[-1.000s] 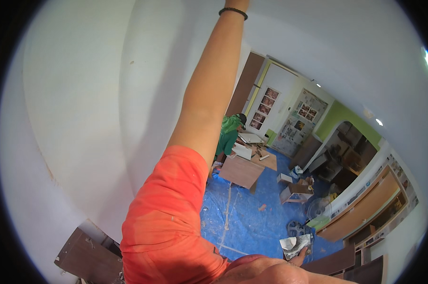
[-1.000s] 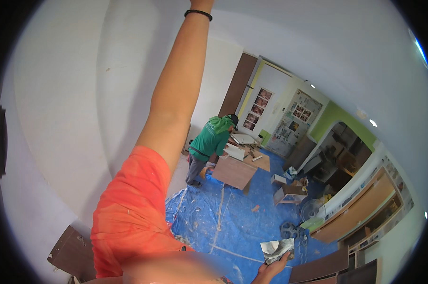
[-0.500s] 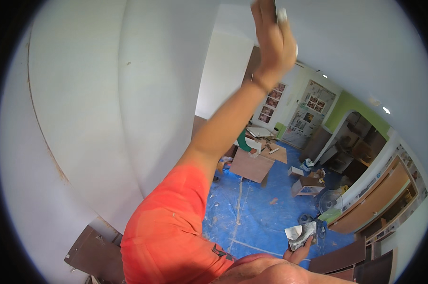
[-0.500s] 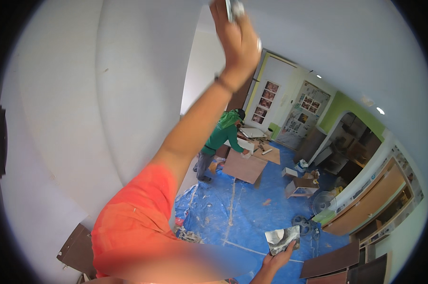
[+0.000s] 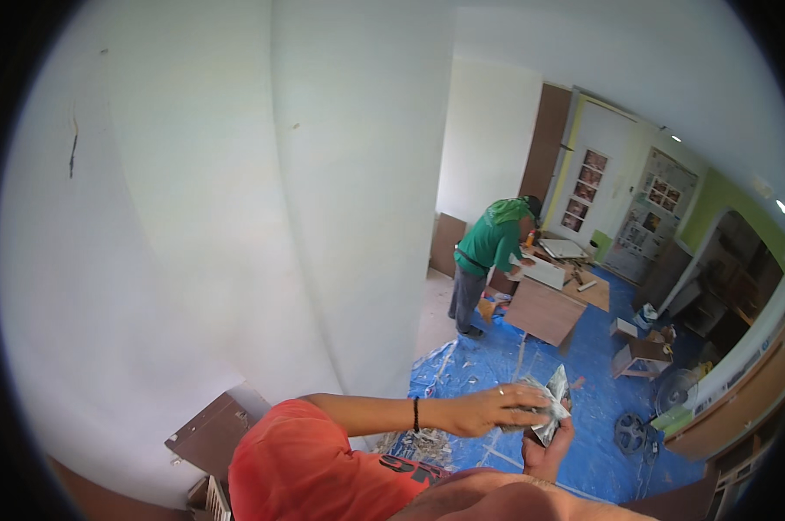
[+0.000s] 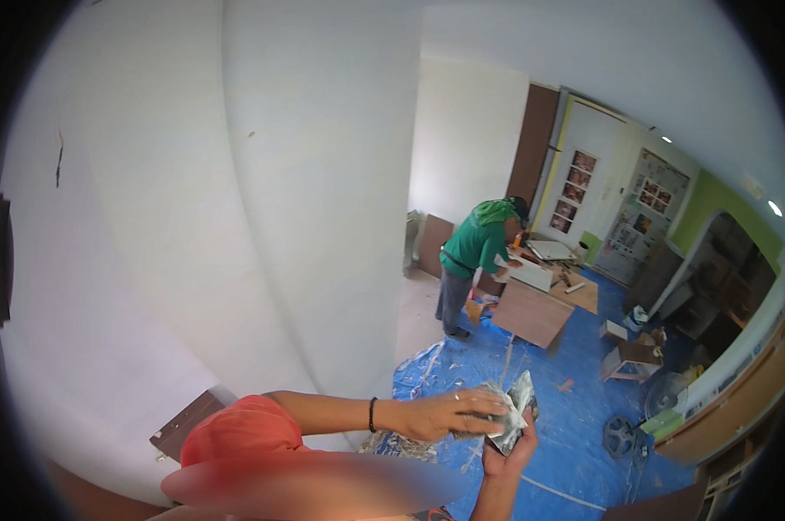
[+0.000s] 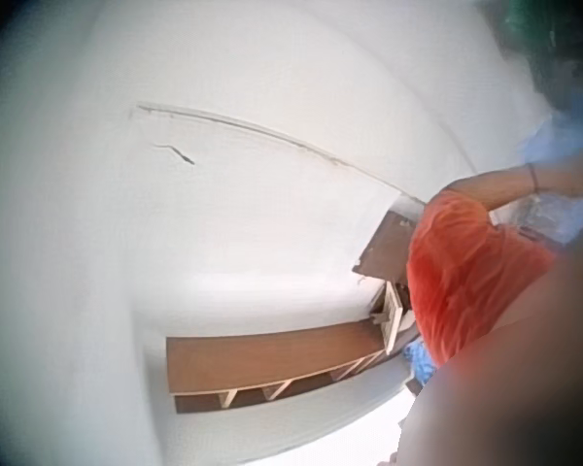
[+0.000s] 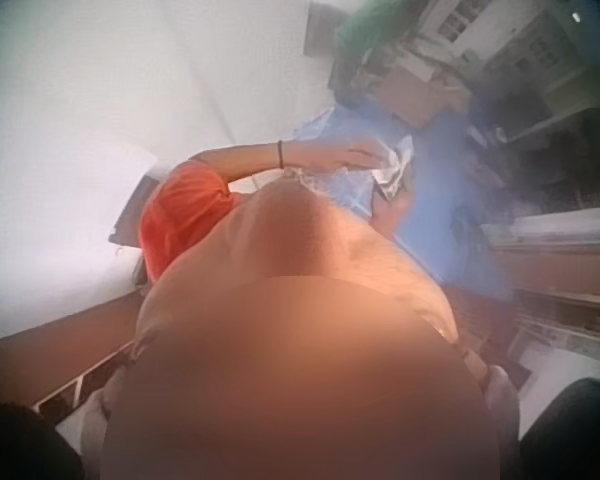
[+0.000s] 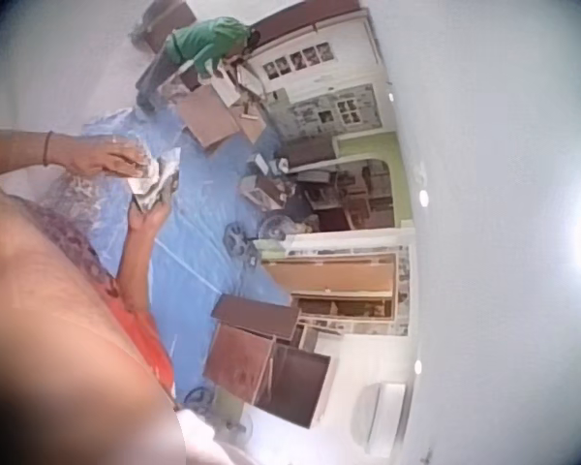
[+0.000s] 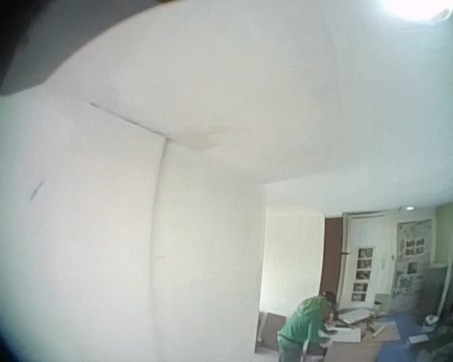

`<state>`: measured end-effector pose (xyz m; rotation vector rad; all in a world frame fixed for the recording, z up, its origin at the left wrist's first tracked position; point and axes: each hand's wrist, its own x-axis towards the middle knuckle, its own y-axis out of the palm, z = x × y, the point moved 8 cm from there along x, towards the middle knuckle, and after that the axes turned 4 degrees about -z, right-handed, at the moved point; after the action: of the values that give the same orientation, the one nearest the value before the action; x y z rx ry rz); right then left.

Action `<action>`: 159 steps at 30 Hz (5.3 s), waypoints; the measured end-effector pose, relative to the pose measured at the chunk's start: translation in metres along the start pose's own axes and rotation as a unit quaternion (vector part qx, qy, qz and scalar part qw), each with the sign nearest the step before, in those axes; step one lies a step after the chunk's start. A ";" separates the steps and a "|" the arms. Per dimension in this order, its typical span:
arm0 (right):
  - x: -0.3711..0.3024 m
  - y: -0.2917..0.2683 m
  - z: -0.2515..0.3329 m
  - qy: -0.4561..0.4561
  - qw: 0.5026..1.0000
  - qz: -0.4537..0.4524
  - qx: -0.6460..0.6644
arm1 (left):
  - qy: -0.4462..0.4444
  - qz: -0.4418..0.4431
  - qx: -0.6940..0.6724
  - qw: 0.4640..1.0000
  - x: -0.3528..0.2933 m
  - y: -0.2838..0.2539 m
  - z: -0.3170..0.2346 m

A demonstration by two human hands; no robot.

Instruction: The person uses a putty knife to scoop joint compound from a container and applies it to a vertical seam on a wall. They repeatedly smooth the compound along the seam with the knife, working on a specific section of the wall.

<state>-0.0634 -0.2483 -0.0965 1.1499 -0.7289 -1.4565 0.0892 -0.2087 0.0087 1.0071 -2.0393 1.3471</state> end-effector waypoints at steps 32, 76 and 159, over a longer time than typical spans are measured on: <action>-0.019 0.064 -0.006 -0.142 0.867 0.026 -0.477 | -0.329 -0.479 -0.131 0.803 -0.049 -0.087 0.023; -0.058 -0.045 0.143 -0.399 0.873 -0.163 -0.229 | 0.116 -0.696 0.049 0.707 0.069 -0.271 -0.034; -0.065 -0.027 0.119 -0.412 0.852 -0.226 -0.229 | 0.225 -0.797 0.343 0.443 0.208 -0.514 -0.190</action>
<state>-0.1879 -0.1976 -0.0633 0.2762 -0.6222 -2.4199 0.3725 -0.2210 0.5211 1.7382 0.4471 0.8589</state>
